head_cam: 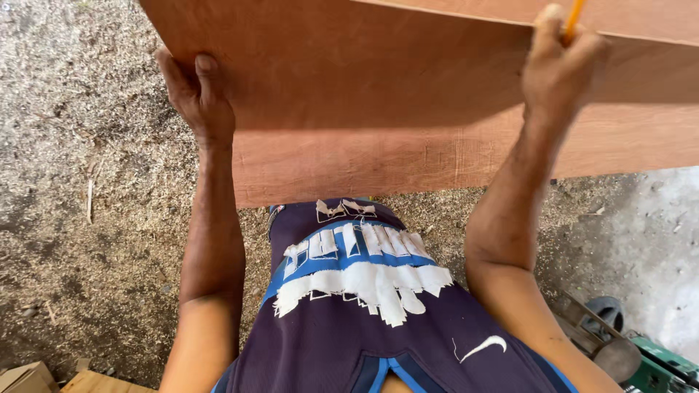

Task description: The person measures a plywood sheet with a tape measure and marks it with a pencil, aligns a lighter board on top of the plywood as a guide, then retrieves a hand saw and saws the plywood along the marked line, steadying the sheet with one hand.

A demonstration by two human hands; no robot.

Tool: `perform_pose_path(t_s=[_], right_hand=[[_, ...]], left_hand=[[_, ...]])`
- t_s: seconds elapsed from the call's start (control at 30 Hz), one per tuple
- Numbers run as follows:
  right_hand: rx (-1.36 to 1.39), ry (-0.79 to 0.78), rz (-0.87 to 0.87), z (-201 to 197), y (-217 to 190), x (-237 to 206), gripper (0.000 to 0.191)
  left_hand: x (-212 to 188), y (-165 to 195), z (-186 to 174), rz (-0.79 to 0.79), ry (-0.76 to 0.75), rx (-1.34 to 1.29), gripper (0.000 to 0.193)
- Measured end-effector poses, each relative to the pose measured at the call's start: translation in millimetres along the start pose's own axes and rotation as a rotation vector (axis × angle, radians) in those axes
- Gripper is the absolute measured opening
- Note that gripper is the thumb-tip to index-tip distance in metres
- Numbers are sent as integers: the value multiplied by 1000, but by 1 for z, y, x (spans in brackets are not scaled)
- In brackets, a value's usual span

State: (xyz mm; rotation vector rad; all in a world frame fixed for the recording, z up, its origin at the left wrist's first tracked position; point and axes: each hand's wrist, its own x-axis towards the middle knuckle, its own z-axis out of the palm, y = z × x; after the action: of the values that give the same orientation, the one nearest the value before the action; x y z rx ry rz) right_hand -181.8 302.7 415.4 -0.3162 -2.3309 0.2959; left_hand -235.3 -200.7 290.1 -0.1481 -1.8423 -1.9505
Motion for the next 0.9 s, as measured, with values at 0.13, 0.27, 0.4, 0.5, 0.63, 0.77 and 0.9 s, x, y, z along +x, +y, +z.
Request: perform_pose_path(t_s=[0.13,0.27,0.4,0.5,0.63,0.77,0.9], right_hand=[[157,-307,19,91,15,-34,45],[181,-477,199,152,22,-115,46],[-68,-597,395,136,67,-199,63],[-133,-780,581,115,104,-231,88],[-112,-944,725,99,141,-242,95],[-69,-919,646,95,162,-243,100],[-67,-910,714,81,169,-260,99]], left_hand=[[-20,-36,-21,-315,164,455,44],[-32,-82,-24,-605,302,708,40],[-46,-106,-31,-812,322,856,31],[-67,-114,-28,-717,304,1035,29],[-87,-120,-15,-769,287,1008,46],[-91,-118,-7,-695,265,1109,59],[-101,-113,-4,-870,215,1293,68]])
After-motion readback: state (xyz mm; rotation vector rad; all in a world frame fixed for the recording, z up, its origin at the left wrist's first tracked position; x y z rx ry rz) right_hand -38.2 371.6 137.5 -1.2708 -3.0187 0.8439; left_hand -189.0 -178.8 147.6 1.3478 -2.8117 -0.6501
